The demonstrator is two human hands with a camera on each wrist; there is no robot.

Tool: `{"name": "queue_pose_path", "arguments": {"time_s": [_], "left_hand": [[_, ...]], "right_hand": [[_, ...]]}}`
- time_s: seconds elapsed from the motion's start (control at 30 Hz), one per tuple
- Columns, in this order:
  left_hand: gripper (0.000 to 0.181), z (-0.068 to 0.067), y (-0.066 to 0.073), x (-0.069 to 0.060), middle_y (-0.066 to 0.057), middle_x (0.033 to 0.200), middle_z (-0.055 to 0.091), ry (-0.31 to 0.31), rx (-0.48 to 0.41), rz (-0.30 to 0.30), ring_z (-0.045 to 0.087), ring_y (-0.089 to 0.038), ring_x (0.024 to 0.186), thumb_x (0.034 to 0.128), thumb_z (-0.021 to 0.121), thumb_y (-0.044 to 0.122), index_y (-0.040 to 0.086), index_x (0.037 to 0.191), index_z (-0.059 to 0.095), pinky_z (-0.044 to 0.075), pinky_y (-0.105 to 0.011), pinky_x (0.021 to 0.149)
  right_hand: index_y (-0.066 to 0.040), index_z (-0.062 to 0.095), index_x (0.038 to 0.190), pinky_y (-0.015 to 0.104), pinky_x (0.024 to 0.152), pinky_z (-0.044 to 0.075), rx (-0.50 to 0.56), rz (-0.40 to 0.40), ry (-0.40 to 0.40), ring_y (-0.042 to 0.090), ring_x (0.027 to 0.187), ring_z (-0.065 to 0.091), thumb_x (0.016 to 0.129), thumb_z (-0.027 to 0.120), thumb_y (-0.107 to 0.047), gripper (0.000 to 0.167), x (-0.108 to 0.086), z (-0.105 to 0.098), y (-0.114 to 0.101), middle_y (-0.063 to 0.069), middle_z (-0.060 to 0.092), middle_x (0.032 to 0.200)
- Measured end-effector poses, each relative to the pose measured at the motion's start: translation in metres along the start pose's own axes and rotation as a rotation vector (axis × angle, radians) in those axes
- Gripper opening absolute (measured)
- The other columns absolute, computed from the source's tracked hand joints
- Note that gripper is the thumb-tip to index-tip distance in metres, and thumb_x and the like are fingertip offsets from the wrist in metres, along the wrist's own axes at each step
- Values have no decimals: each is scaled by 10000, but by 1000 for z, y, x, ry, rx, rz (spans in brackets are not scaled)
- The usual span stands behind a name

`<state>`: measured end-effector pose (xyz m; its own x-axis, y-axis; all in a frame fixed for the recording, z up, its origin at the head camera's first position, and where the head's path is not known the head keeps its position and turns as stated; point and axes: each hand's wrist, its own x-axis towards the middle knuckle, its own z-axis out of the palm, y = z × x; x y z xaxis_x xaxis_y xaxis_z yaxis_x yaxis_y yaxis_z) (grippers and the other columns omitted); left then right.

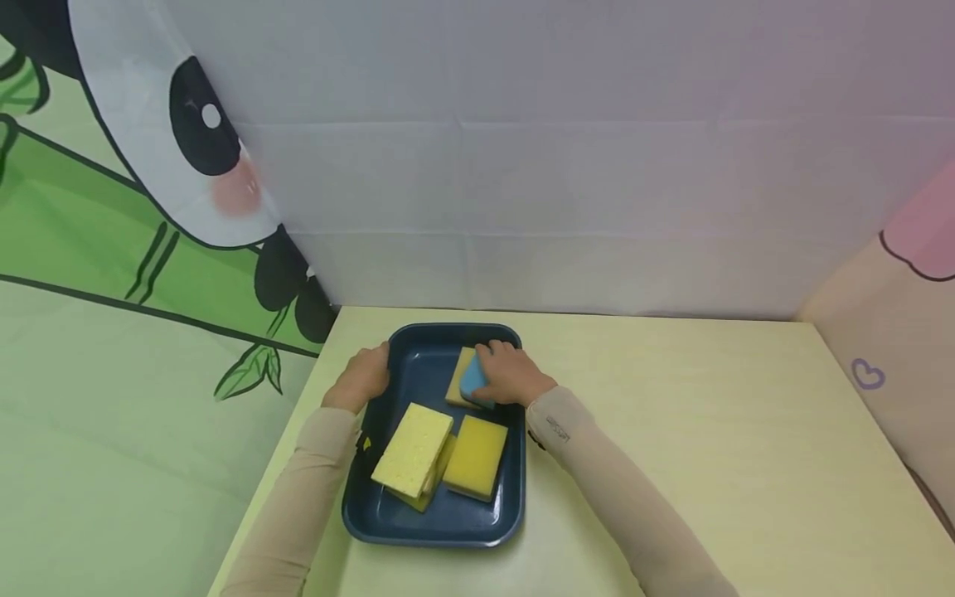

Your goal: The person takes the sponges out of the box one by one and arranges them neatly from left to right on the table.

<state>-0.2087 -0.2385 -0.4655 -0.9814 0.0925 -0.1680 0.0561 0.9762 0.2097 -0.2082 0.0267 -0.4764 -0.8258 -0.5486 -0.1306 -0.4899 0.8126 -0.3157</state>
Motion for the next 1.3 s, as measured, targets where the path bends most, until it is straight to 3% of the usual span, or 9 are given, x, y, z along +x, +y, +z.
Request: {"name": "queue_pose_path", "arguments": {"time_s": [0.27, 0.5, 0.87, 1.3], "left_hand": [[411, -1, 1, 0, -332, 1133, 622, -1, -7, -5, 640, -439, 1036, 1000, 485, -42, -162, 1389, 423, 523, -505, 879], [400, 1, 1, 2, -331, 1102, 621, 12, 7, -10, 639, -437, 1021, 990, 500, -46, -167, 1366, 437, 526, -508, 865], [419, 3, 3, 4, -338, 1111, 620, 10, 2, 4, 640, -441, 1021, 990, 493, -53, -174, 1384, 418, 524, -514, 870], [382, 2, 1, 5, -332, 1125, 616, -3, -22, 0, 636, -443, 1028, 998, 486, -44, -156, 1362, 448, 523, -517, 867]], "right_hand": [[-22, 250, 1567, 466, 986, 436, 6, 30, -67, 366, 1279, 450, 847, 745, -534, 1013, 15, 4, 4, 229, 382, 1504], [-8, 282, 1554, 460, 968, 447, -17, -19, -39, 356, 1260, 469, 856, 737, -512, 973, 18, 1, 6, 216, 417, 1487], [-52, 333, 1544, 454, 920, 477, 1, -123, 2, 320, 1219, 482, 841, 735, -500, 925, 13, -19, 12, 168, 425, 1480], [-79, 300, 1558, 474, 884, 492, 98, -136, -20, 322, 1188, 471, 812, 766, -438, 950, -3, -45, 35, 171, 396, 1481]]}}
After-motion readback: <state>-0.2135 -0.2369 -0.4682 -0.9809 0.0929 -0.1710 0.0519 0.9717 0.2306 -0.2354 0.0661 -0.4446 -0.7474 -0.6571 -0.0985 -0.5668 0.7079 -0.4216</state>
